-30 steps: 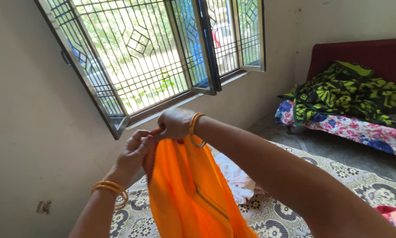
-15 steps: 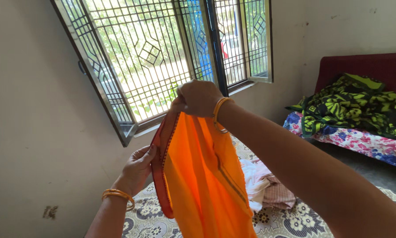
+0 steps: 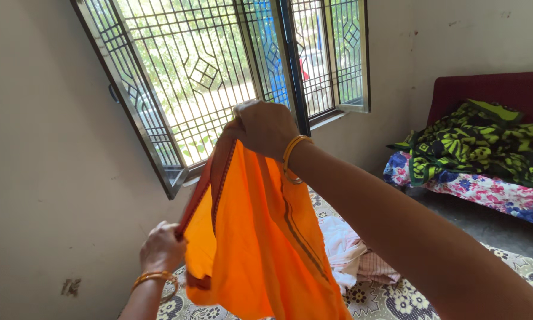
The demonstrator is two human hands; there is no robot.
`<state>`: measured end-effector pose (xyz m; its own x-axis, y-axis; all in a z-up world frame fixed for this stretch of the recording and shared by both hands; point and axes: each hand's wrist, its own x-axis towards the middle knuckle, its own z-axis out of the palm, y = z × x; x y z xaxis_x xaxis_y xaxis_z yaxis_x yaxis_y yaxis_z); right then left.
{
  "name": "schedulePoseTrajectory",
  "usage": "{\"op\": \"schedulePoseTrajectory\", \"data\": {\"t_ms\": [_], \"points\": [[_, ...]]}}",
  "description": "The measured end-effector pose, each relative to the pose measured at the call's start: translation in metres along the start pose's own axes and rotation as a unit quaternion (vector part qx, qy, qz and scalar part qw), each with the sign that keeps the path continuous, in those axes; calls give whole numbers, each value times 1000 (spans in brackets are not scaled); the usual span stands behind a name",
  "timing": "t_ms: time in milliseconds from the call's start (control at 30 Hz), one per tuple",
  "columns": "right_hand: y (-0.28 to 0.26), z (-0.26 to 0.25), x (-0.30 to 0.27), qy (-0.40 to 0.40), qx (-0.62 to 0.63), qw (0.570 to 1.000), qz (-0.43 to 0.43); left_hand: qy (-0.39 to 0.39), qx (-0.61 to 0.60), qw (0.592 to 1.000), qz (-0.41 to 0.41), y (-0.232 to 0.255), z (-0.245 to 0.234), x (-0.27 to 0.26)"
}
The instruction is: The person sits on the edge of a bed and folds cloth items one at a time. They fold an orange bordered cloth in half, smooth it flat, fold it into a rectangle, and set it on a nearby stack, then fold a pink checkered cloth and begin folding a white cloth.
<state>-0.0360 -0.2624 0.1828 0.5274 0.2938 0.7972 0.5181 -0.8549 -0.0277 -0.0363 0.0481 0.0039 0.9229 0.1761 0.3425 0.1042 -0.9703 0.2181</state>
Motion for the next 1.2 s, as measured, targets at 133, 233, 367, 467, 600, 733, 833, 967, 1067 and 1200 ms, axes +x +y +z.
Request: {"op": "schedulePoseTrajectory", "data": {"t_ms": [133,233,367,467,600,733,833,967,1067,1200], "points": [[13,-5,2,57,-10,998,23,17,29,998,-49,-22,5,-2],[27,-7,0,62,-12,997,39,-8,-2,994,-106,-37,7,2],[53,-6,-8,73,-19,995,65,-35,-37,988,-143,-60,21,14],[72,-2,-15,76,-12,991,105,-23,-54,985,-164,-81,41,28],[100,-2,-25,56,-22,990,125,120,-142,970,-154,-98,63,62],[116,-6,-34,5,-27,985,170,229,-297,909,-183,-90,51,90],[124,-15,-43,-20,-50,982,182,201,-393,862,-250,-71,26,92],[129,-22,-53,-21,-60,976,210,98,-131,980,-113,-64,-14,71],[136,-21,-57,-29,-82,973,213,36,11,999,33,-62,-50,67],[141,-12,-61,-18,-59,973,220,42,184,961,203,-58,-94,54]]}}
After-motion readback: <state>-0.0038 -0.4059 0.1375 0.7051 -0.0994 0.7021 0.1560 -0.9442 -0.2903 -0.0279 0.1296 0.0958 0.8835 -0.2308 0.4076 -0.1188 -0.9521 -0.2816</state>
